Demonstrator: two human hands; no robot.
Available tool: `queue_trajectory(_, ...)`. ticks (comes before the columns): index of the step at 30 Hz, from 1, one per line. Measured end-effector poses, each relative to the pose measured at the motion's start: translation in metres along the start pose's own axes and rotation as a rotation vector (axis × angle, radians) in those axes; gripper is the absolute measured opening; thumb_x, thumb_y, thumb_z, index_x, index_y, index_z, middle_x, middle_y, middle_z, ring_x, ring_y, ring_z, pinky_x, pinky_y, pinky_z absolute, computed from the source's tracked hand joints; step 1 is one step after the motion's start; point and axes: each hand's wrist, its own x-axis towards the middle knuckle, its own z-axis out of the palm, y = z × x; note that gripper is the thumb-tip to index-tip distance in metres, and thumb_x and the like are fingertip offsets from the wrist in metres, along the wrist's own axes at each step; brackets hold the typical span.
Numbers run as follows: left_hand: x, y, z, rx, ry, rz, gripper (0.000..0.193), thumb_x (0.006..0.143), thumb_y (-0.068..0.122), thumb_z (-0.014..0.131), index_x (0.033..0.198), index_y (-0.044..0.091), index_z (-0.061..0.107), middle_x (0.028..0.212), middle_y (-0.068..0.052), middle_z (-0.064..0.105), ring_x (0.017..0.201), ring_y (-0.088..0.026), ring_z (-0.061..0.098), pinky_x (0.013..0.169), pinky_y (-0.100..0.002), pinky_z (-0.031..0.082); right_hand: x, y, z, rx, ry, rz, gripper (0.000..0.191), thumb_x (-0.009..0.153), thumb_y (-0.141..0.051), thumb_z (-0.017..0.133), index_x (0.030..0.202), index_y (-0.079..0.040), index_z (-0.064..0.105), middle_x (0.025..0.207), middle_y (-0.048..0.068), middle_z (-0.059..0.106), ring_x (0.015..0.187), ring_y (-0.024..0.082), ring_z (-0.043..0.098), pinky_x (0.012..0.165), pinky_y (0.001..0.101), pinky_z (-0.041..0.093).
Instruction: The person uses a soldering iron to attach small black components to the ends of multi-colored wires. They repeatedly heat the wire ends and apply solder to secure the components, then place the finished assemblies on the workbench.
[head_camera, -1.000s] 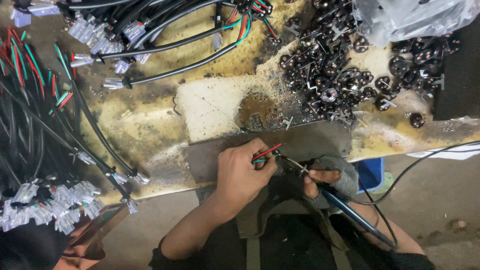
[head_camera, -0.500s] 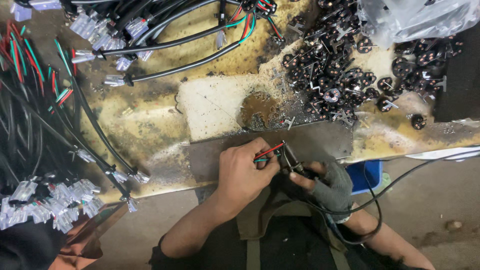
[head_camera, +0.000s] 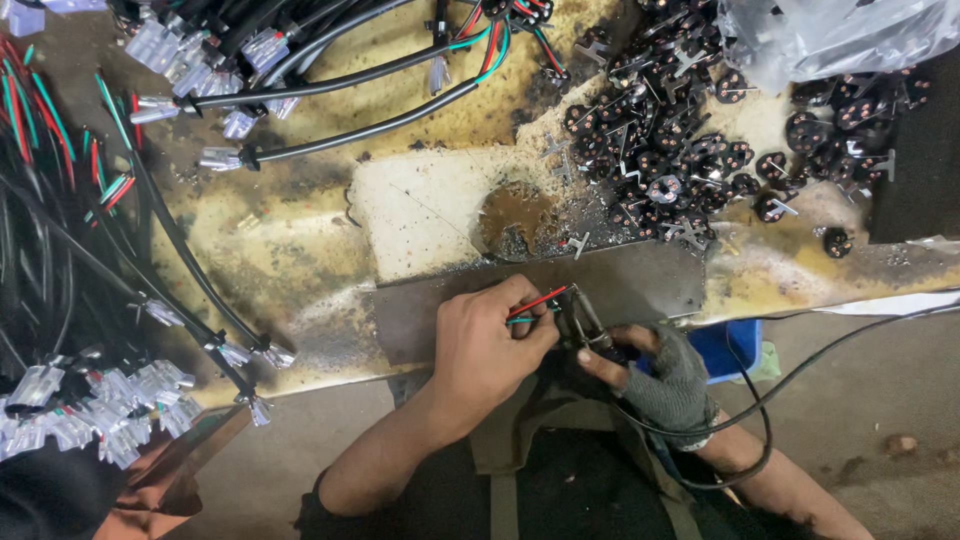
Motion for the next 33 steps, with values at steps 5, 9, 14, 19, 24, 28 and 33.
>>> queue_trajectory(5,0.000,-0.002,0.000,0.001,0.014,0.029,0.013,0.077,0.016,0.076,0.080,0.007,0.068,0.064,-0.008,0.066,0.056,-0.023,0.069,0.053,-0.035,0.053,0.013,-0.021,-0.017,-0.419,-0.459,-0.081,0.016,0.087,-0.034,0.080,0.100,-0.025,0.080,0.072,0.008,0.067,0.068,0.028,0.065,0.061,0.0427,0.049)
queue_trajectory(9,0.000,-0.001,0.001,0.020,0.007,0.007,0.012,0.077,0.016,0.076,0.079,0.007,0.068,0.061,-0.008,0.065,0.054,-0.024,0.068,0.052,-0.035,0.051,0.018,-0.025,-0.030,-0.153,-0.135,-0.484,0.031,0.076,-0.018,0.078,0.106,-0.026,0.074,0.093,0.008,0.071,0.079,0.027,0.068,0.063,0.0355,0.052)
queue_trajectory(14,0.001,-0.001,0.001,0.037,-0.010,-0.026,0.012,0.075,0.017,0.076,0.077,0.008,0.068,0.057,-0.007,0.062,0.050,-0.023,0.067,0.051,-0.036,0.051,0.038,-0.009,-0.006,-0.092,0.178,-0.440,0.036,0.079,-0.020,0.088,0.097,-0.012,0.058,0.085,0.006,0.065,0.076,0.024,0.064,0.068,0.0364,0.049)
queue_trajectory(19,0.000,-0.003,0.000,0.112,0.017,0.070,0.018,0.073,0.016,0.081,0.076,0.006,0.066,0.060,-0.007,0.062,0.054,-0.025,0.064,0.052,-0.036,0.049,0.050,0.002,0.026,0.303,0.201,-0.308,0.040,0.089,-0.006,0.083,0.103,-0.007,0.046,0.091,0.006,0.062,0.080,0.014,0.060,0.070,0.0268,0.048)
queue_trajectory(24,-0.010,-0.006,-0.001,-0.155,0.154,0.180,0.016,0.078,0.005,0.080,0.092,0.004,0.072,0.085,-0.009,0.070,0.059,-0.018,0.066,0.053,-0.029,0.051,0.044,0.019,0.032,0.375,0.202,-0.335,0.057,0.090,-0.004,0.083,0.113,-0.009,0.031,0.093,0.002,0.071,0.086,0.008,0.069,0.077,0.0222,0.050)
queue_trajectory(28,-0.015,-0.007,0.006,-0.109,0.297,0.307,0.013,0.085,0.001,0.081,0.097,0.003,0.077,0.090,-0.010,0.073,0.068,-0.016,0.070,0.058,-0.027,0.053,0.035,0.039,0.042,0.607,0.073,-0.311,0.044,0.094,0.005,0.072,0.114,-0.010,0.036,0.104,0.011,0.070,0.099,0.018,0.073,0.085,0.0275,0.060)
queue_trajectory(33,-0.017,-0.006,0.012,-0.028,0.290,0.469,0.013,0.088,0.002,0.081,0.099,0.002,0.075,0.092,-0.009,0.071,0.077,-0.020,0.073,0.066,-0.031,0.058,0.046,0.039,0.049,0.676,0.015,-0.163,0.044,0.092,0.008,0.073,0.109,-0.012,0.037,0.097,0.010,0.075,0.092,0.017,0.077,0.079,0.0270,0.062)
